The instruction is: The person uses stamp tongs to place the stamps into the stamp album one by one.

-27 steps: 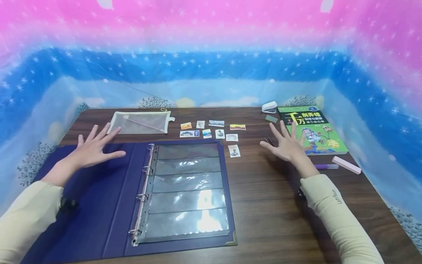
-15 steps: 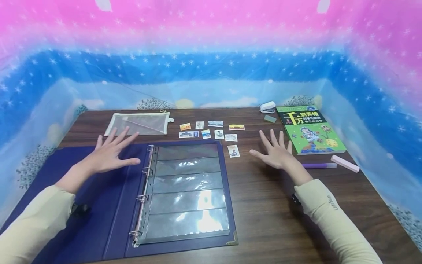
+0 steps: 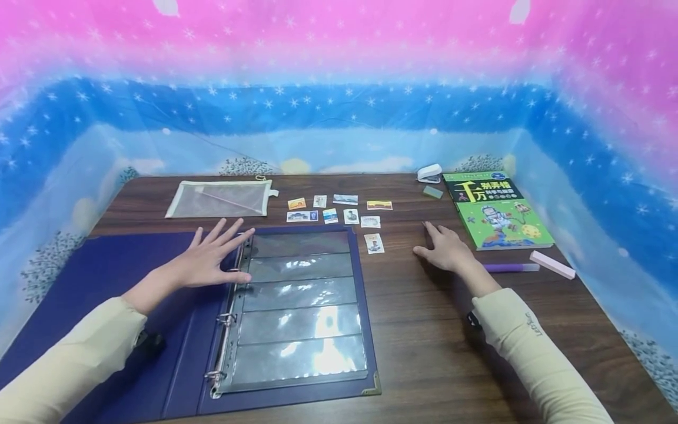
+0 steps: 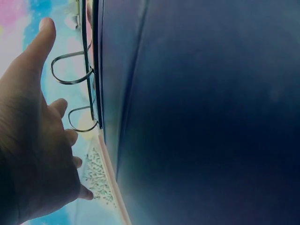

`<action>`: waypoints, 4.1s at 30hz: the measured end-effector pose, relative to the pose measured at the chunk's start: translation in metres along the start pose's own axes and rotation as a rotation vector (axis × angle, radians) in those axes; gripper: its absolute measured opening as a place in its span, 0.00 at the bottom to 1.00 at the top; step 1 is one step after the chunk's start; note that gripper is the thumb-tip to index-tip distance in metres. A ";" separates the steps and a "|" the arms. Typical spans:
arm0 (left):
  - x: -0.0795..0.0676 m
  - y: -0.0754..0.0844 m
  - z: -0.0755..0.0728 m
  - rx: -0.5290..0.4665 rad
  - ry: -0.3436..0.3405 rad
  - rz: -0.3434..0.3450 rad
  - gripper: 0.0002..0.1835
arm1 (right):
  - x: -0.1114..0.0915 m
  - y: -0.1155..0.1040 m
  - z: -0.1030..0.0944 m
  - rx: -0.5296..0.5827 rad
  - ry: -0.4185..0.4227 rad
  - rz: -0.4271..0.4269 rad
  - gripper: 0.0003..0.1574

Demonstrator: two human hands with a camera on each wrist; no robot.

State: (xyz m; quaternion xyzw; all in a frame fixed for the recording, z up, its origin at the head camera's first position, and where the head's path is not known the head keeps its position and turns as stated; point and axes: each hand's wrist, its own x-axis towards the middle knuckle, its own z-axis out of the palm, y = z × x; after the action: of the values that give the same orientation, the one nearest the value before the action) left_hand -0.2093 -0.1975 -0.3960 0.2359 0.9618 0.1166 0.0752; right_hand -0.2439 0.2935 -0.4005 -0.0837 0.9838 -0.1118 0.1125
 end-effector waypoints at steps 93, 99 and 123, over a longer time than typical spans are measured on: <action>0.012 0.004 0.001 -0.055 0.013 0.074 0.56 | 0.051 -0.029 -0.005 0.365 -0.046 -0.075 0.18; 0.012 0.004 0.001 -0.048 0.015 0.077 0.56 | 0.053 -0.039 0.002 0.404 -0.070 -0.087 0.17; 0.013 0.005 -0.002 -0.093 -0.015 0.090 0.56 | 0.050 -0.049 0.005 0.436 0.093 -0.104 0.14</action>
State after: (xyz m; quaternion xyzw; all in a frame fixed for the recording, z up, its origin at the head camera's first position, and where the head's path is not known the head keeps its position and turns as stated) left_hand -0.2190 -0.1872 -0.3943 0.2761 0.9431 0.1628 0.0878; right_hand -0.2842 0.2356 -0.4038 -0.1026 0.9349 -0.3310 0.0767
